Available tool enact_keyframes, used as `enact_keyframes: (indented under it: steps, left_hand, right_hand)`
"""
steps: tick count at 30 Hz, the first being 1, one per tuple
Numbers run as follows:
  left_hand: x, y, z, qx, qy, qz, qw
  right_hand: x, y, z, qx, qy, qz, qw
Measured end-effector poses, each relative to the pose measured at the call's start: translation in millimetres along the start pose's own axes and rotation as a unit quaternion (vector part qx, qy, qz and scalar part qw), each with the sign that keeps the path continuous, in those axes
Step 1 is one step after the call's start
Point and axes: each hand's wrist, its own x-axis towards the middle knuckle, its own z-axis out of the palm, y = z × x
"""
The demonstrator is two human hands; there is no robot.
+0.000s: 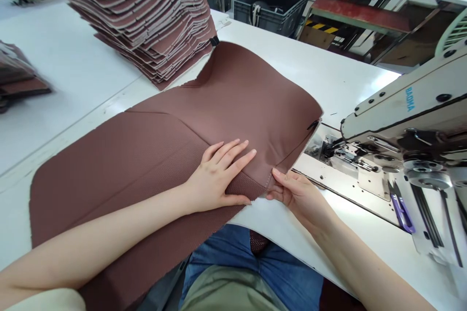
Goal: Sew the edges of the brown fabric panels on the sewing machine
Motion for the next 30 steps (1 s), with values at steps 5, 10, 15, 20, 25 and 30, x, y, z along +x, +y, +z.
enact_keyframes:
  steps: [5, 10, 15, 20, 25, 30]
  left_hand:
    - [0, 0, -1.3, 0.0, -0.007, -0.013, 1.0]
    - [-3, 1, -2.6, 0.014, -0.024, -0.037, 0.999]
    - [-5, 1, -0.8, 0.024, -0.037, -0.058, 0.997]
    - [-4, 3, -1.5, 0.023, -0.056, -0.07, 0.996]
    - [-2, 4, -1.3, 0.026, -0.066, -0.072, 0.995]
    - [-18, 5, -5.2, 0.039, -0.101, -0.057, 0.992]
  right_hand:
    - [1, 0, 0, 0.015, 0.012, 0.009, 1.0]
    - [2, 2, -3, 0.03, 0.015, 0.013, 0.999]
    - [3, 3, -6, 0.038, 0.014, 0.018, 0.999]
    - [4, 5, -6, 0.034, 0.022, 0.012, 0.999]
    - [7, 8, -7, -0.014, 0.022, -0.022, 0.999]
    - [-3, -8, -12, -0.33, 0.1, -0.065, 0.936]
